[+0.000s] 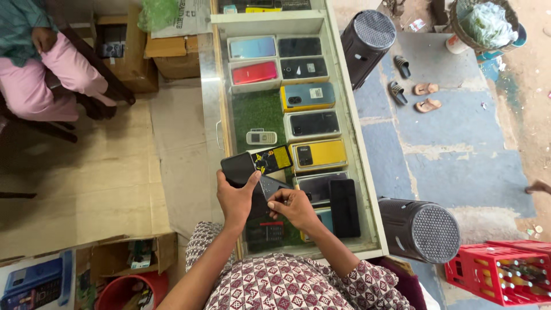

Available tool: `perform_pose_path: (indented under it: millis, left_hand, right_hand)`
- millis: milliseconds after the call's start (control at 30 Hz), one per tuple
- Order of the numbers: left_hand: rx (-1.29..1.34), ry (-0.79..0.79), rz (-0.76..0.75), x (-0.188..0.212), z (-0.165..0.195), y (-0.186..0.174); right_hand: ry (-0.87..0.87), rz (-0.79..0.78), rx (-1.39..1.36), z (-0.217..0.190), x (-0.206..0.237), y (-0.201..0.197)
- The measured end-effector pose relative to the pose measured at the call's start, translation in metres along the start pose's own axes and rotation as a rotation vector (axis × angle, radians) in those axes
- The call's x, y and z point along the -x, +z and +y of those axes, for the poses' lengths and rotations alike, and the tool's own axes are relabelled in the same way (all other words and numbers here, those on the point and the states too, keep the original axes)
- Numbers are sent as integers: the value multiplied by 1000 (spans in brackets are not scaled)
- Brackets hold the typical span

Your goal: The person sits at a glass display counter and repairs a smartphone. They use a screwdriver to unscrew the back cover, pry off the cover, disconnect and lift the battery from the phone body, and work on the internal components while a customer holds a receipt at the counter.

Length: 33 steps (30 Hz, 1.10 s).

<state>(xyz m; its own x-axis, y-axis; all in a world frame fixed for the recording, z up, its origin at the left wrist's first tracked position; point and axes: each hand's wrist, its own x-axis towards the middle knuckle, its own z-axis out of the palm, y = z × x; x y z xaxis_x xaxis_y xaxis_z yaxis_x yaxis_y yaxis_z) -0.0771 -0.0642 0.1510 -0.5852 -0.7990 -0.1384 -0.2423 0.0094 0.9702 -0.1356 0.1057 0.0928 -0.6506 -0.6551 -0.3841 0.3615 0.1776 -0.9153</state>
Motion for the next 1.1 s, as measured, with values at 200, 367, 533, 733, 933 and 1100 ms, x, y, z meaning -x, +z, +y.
perform_pose_path:
  millis: [200, 367, 533, 733, 933, 1100]
  left_hand:
    - [23, -21, -6, -6, -12, 6]
    - [-27, 133, 40, -8, -34, 6]
    - [-75, -27, -4, -12, -33, 4]
    - [-105, -19, -37, -20, -24, 2]
    - [-166, 36, -6, -33, -31, 7]
    - [-122, -67, -40, -37, -30, 3]
  right_hand:
    - [-11, 3, 15, 1, -5, 1]
    - [-6, 30, 223, 8, -7, -4]
    - [-19, 19, 198, 8, -5, -5]
    - [-86, 9, 256, -13, -5, -1]
    - [-207, 39, 353, -19, -9, 1]
    - [-351, 92, 455, -24, -13, 3]
